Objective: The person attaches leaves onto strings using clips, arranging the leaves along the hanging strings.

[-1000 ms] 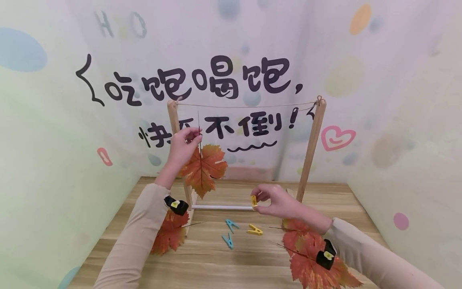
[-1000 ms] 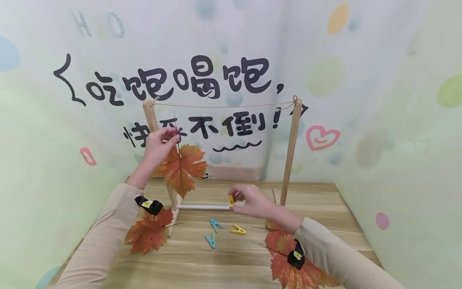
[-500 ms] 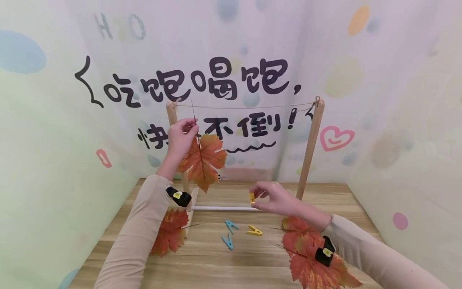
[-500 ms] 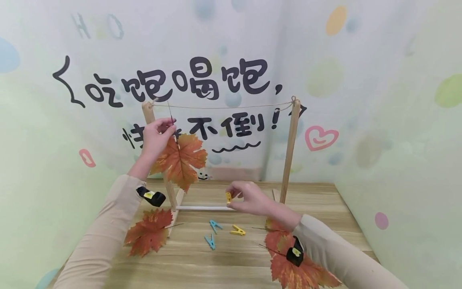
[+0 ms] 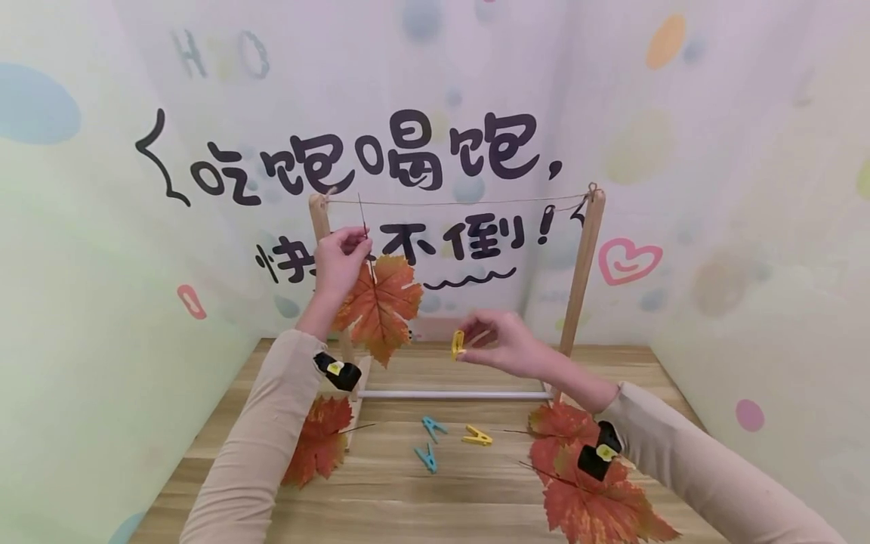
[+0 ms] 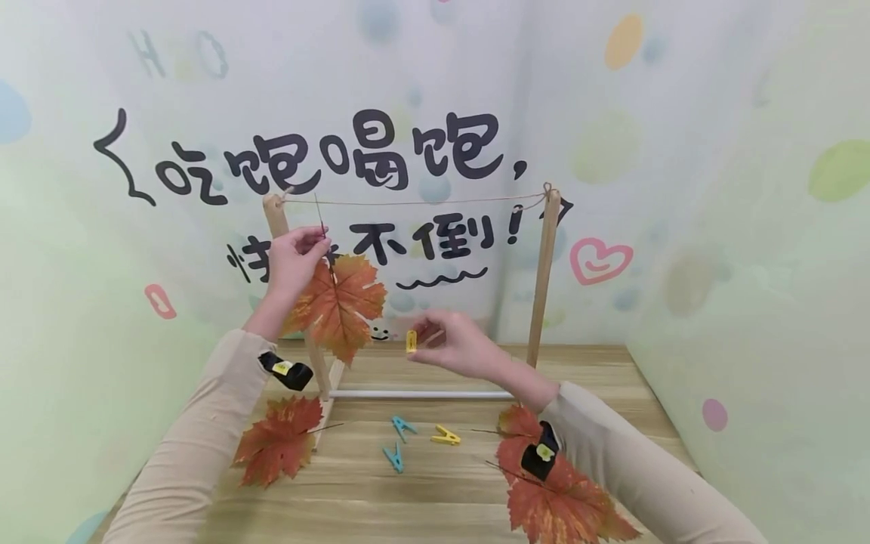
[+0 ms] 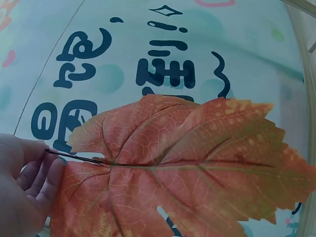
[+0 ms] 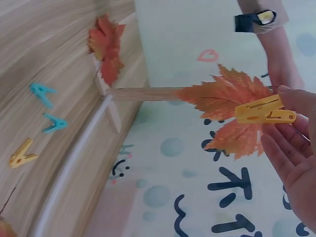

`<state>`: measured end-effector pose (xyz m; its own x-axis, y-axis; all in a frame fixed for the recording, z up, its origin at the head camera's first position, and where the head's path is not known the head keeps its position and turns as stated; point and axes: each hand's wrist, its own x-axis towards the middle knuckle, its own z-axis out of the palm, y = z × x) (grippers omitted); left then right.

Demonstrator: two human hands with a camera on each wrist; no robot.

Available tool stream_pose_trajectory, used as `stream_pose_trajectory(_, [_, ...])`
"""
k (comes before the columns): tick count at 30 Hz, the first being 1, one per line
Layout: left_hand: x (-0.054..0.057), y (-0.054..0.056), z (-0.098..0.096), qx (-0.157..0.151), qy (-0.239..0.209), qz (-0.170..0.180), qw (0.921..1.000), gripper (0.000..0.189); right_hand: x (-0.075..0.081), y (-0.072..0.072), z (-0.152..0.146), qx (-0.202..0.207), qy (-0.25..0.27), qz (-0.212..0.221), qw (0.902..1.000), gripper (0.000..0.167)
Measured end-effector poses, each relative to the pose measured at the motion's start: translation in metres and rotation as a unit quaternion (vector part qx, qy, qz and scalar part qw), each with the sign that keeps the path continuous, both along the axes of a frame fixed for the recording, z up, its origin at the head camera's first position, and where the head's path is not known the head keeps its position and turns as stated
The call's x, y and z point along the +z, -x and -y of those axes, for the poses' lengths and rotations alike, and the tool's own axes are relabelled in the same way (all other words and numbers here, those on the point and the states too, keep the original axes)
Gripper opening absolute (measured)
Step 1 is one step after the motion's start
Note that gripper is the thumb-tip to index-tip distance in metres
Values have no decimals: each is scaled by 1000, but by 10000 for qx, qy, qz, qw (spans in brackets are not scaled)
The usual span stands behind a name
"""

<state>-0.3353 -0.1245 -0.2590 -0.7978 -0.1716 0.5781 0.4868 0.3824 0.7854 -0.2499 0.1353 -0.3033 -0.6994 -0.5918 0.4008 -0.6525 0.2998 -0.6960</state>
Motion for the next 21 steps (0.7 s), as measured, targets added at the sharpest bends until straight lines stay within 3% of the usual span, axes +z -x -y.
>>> stream_pose_trajectory(6, [-3,3,1,87,-303,-61,9995,18,16,6,2,-221,559,200,9980,31])
stream_pose_trajectory(15, [-2,2,-1,25,-402,-258,9989,19,43,18,4,-435,484,-252,9976,28])
stream_pose_trajectory(21, [-1,2,-3,47,-367,-285,9989,18,70,30,11,-511,513,-432,9964,28])
